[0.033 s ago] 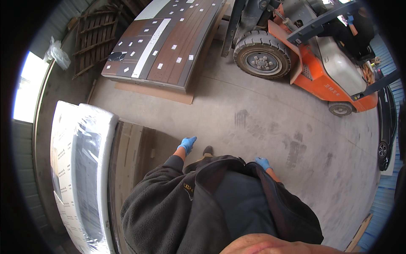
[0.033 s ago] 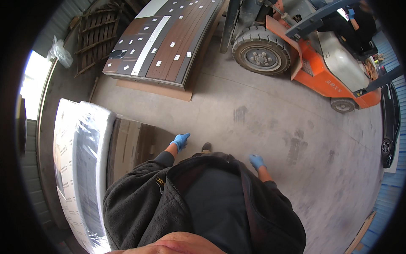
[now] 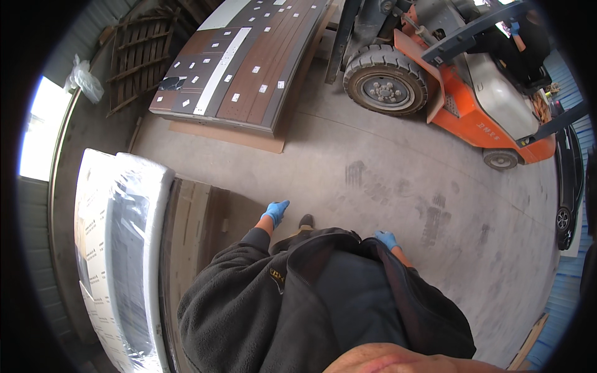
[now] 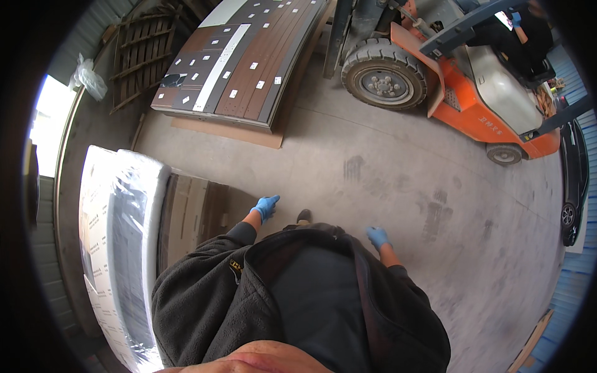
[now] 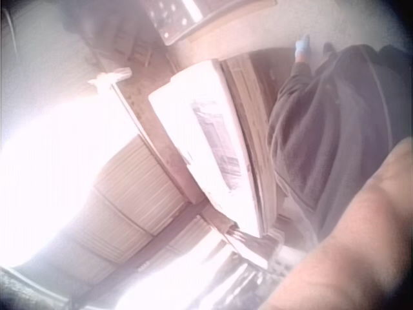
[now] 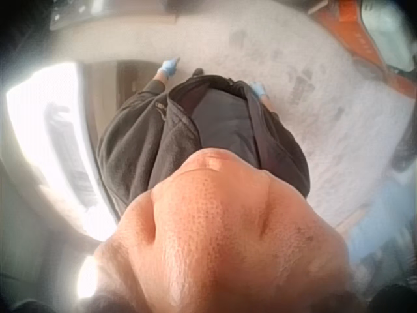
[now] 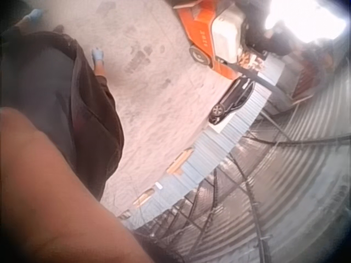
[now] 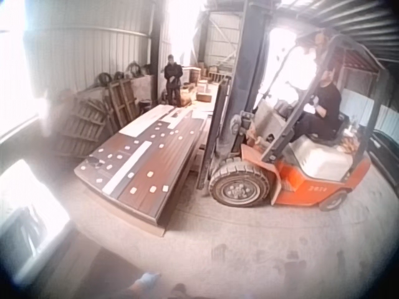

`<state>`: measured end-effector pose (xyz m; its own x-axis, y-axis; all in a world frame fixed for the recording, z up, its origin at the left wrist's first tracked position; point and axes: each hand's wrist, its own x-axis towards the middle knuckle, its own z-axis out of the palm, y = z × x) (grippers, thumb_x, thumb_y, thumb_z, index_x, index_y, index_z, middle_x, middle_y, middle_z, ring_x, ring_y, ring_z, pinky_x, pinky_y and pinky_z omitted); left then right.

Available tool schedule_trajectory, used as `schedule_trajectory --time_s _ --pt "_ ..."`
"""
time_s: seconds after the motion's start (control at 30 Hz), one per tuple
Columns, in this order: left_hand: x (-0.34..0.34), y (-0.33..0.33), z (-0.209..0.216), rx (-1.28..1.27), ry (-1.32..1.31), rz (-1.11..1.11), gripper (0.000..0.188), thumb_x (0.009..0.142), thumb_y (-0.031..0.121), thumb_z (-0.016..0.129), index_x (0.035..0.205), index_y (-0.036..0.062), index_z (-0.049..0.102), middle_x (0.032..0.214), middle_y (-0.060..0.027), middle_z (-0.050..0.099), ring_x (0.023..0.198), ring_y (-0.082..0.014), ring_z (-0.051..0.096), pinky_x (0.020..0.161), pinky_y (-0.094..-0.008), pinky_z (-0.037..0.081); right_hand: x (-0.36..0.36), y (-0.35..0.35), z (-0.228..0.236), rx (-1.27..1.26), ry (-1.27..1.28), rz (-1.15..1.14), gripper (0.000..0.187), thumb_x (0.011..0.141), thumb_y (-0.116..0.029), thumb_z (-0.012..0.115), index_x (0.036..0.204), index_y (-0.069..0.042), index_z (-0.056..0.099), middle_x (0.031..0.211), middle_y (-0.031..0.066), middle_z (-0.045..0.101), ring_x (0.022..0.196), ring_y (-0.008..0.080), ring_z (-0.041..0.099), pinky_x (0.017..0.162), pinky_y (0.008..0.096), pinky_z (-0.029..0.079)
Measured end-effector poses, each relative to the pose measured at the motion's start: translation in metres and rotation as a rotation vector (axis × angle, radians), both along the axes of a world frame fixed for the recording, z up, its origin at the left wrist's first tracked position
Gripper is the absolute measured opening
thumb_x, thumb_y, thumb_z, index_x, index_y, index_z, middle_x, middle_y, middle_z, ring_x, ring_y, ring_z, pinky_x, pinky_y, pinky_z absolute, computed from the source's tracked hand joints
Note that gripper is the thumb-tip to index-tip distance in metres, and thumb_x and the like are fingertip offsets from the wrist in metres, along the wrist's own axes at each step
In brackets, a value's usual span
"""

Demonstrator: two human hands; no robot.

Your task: The person removes a plastic wrap from a stack of wood panels and places several thin wooden boards on top of the stack. The person handles the plastic and boards by hand in a warehouse setting.

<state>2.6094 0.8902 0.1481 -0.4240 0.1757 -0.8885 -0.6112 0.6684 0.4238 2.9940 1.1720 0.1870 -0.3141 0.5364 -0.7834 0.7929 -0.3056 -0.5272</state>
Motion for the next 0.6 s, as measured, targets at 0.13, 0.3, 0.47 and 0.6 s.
schedule_trajectory --time_s 0.13,0.3,0.47,0.6 --pt "-0.008 0.002 0.014 -0.016 -0.058 -0.071 0.047 0.094 0.045 0.066 0.123 0.0076 0.062 0.102 -0.0056 0.060 0.084 -0.0222 0.059 0.071 -0.0409 0.049 -0.006 -0.001 0.004 0.051 -0.061 -0.008 0.024 0.089 -0.029 0.060 0.080 -0.007 0.066 0.062 0.0011 0.056 0.047 0.0139 0.046 0.046 0.0331 0.037" --pt "-0.017 0.003 0.027 -0.036 -0.054 -0.069 0.067 0.094 0.048 0.065 0.143 0.0041 0.051 0.134 -0.0130 0.057 0.117 -0.0330 0.059 0.093 -0.0466 0.049 -0.011 -0.004 0.002 0.061 -0.032 0.111 0.025 0.090 -0.030 0.060 0.081 -0.007 0.066 0.065 0.0009 0.057 0.051 0.0139 0.049 0.048 0.0339 0.039" --pt "-0.019 0.002 0.024 -0.019 -0.053 -0.078 0.068 0.095 0.048 0.064 0.144 0.0029 0.050 0.138 -0.0150 0.056 0.120 -0.0342 0.058 0.095 -0.0473 0.049 -0.015 -0.007 0.000 0.084 -0.027 0.129 0.024 0.090 -0.029 0.060 0.083 -0.008 0.067 0.065 0.0009 0.058 0.052 0.0138 0.049 0.049 0.0342 0.040" --pt "-0.021 -0.001 0.016 -0.024 -0.043 -0.069 0.068 0.094 0.047 0.065 0.144 0.0028 0.050 0.138 -0.0151 0.056 0.120 -0.0345 0.058 0.095 -0.0477 0.049 -0.020 -0.009 0.005 0.052 -0.048 0.083 0.023 0.090 -0.028 0.060 0.084 -0.008 0.067 0.065 0.0007 0.058 0.051 0.0136 0.049 0.049 0.0345 0.040"
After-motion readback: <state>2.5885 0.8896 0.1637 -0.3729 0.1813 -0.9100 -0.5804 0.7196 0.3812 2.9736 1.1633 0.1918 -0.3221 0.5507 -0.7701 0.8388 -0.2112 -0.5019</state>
